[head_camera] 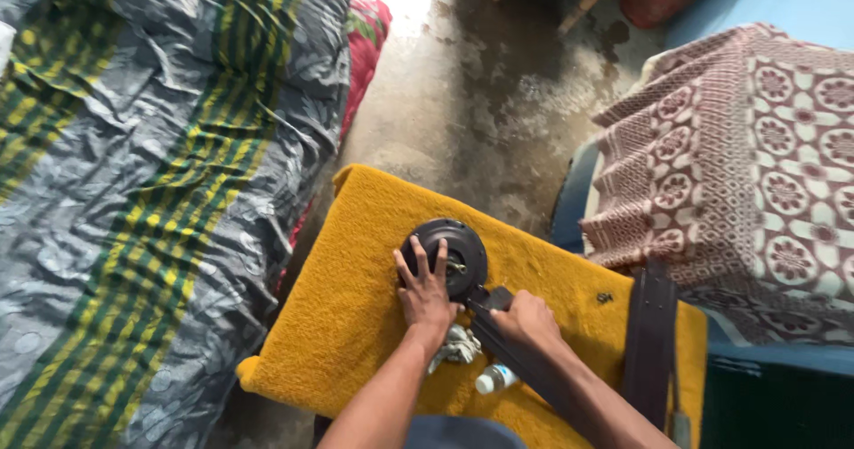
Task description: The person attaches three fan blades to a ceiling fan motor housing on a yellow-covered table. Using a screwdriver, they secure each blade with screws, then rotate the assembly to align and fasten the remaining blades.
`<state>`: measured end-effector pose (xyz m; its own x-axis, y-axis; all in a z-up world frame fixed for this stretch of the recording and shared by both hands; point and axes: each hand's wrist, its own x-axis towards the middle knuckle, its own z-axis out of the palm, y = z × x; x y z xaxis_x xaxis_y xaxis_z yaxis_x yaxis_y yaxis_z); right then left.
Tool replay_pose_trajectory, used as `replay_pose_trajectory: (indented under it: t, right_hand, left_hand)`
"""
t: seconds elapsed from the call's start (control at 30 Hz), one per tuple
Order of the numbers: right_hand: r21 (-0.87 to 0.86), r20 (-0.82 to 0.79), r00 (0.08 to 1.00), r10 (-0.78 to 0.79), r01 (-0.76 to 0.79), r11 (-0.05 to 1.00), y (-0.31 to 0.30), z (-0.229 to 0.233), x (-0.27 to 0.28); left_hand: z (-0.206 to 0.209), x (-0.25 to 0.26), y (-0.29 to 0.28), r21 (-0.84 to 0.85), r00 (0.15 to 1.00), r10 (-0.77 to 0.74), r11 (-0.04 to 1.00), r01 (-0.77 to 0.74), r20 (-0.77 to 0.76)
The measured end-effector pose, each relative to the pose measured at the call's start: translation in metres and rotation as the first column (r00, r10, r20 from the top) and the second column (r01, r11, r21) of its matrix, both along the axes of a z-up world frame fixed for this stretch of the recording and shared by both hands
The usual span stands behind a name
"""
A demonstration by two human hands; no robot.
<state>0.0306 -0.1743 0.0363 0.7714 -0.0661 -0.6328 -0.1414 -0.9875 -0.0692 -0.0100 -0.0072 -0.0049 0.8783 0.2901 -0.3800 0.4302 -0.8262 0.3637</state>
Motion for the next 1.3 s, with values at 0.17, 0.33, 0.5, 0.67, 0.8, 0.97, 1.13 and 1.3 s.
replay_pose_trajectory:
  t: [0.17, 0.33, 0.5, 0.67, 0.8, 0.97, 1.13, 1.3]
  right_hand:
    - [-0.002, 0.038, 0.993, 0.111, -0.111, 0.994, 0.0, 0.009, 0.003]
    - [-0.092, 0.053, 0.995, 0.087, -0.082, 0.992, 0.007, 0.039, -0.011]
    - [-0.138, 0.3, 0.858, 0.417, -0.394, 0.909, -0.009, 0.047, -0.01]
    - [-0.043, 0.432, 0.81, 0.397, -0.422, 0.906, -0.019, 0.031, 0.002]
    - [-0.088, 0.368, 0.826, 0.427, -0.426, 0.9, -0.019, 0.029, 0.008]
    - [-0.066, 0.37, 0.822, 0.433, -0.441, 0.895, -0.014, 0.043, 0.012]
    - [-0.04, 0.383, 0.824, 0.418, -0.437, 0.899, -0.004, 0.055, 0.007]
    - [-0.083, 0.357, 0.822, 0.443, -0.445, 0.892, 0.001, 0.059, 0.006]
  left_hand:
    - [0.003, 0.008, -0.004, -0.015, 0.996, 0.017, 1.0, -0.018, -0.083]
    - [0.001, 0.013, -0.003, -0.017, 0.989, 0.013, 1.0, -0.016, -0.145]
    - [-0.003, 0.012, -0.004, -0.008, 0.99, 0.002, 1.0, -0.003, -0.139]
    - [-0.004, 0.013, -0.002, -0.038, 0.99, 0.002, 0.999, -0.007, -0.141]
    - [-0.001, 0.012, 0.0, -0.038, 0.99, 0.004, 0.999, -0.009, -0.143]
    - [0.003, 0.013, 0.0, -0.039, 0.989, -0.009, 0.999, 0.003, -0.148]
    - [0.005, 0.011, 0.001, -0.045, 0.995, 0.014, 0.999, -0.018, -0.103]
    - [0.008, 0.012, 0.001, -0.053, 0.993, 0.013, 0.998, -0.019, -0.117]
